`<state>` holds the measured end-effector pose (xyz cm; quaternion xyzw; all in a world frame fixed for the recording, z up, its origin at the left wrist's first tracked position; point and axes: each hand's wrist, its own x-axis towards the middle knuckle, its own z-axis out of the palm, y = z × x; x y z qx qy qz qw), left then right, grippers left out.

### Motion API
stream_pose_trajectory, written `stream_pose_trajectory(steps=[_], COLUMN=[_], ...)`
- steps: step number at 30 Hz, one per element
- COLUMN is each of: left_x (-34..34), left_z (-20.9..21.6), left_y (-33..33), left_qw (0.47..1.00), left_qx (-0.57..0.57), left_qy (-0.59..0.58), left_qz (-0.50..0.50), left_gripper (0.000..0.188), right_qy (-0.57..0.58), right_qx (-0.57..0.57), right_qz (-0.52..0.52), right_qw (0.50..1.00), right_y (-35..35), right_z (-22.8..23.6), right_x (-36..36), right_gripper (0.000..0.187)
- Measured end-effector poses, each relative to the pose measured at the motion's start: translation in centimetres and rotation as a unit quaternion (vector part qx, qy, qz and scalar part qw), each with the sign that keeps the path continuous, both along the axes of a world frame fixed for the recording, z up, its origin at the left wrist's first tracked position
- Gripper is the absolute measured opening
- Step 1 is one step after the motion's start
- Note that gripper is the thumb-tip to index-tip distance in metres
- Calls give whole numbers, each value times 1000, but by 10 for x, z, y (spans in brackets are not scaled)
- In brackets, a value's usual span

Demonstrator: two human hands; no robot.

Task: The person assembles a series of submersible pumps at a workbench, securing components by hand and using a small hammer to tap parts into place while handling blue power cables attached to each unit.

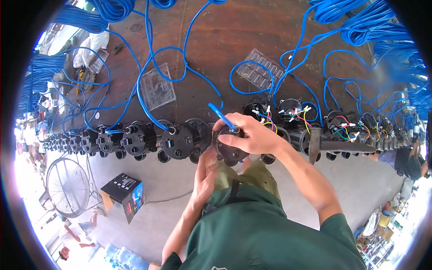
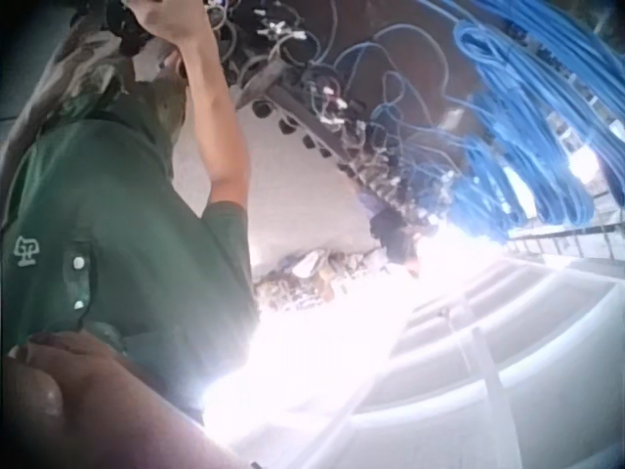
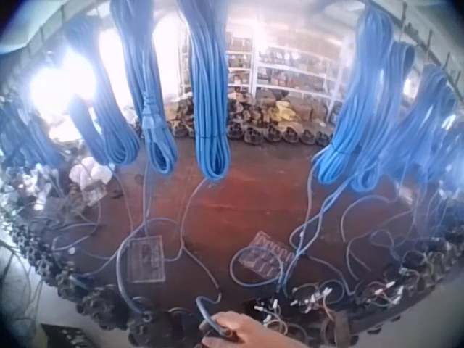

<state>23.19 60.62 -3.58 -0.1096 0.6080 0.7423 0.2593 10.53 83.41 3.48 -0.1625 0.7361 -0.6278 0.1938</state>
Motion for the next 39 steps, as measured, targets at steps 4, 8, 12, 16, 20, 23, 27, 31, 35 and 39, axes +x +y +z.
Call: stream_pose_trajectory(steps=[4,8,12,16,20,23,27,31,35,39], left_x=[-27,-52,-57,-67,-74,-71,-71,-75,-75,-75], left_z=[45,50,54,46,17,23,22,24,26,23], left_y=[9,13,27,35,34,38,42,43,44,42], left_qw=[996,984,986,995,974,983,979,974,977,974], left_qx=[68,170,150,42,-46,-14,-15,-26,-10,-17], left_qy=[57,47,62,74,219,183,204,226,212,227], left_qz=[-30,-30,36,-48,-48,-19,-5,-8,-7,-15], left_gripper=[106,107,103,114,92,84,83,85,84,84], right_qy=[75,106,107,160,231,102,179,178,202,205], right_qx=[36,83,109,132,197,241,556,687,681,691], right_qz=[32,79,80,41,-94,-291,-272,-187,-142,-127], right_qw=[996,988,985,977,948,920,765,679,690,682], right_y=[-1,-5,-7,-5,27,91,176,190,207,209], right_z=[-4,4,8,9,38,87,97,88,82,98], right_x=[-2,-4,-5,-2,11,54,128,150,137,138], right_gripper=[25,23,25,32,36,26,34,47,53,44])
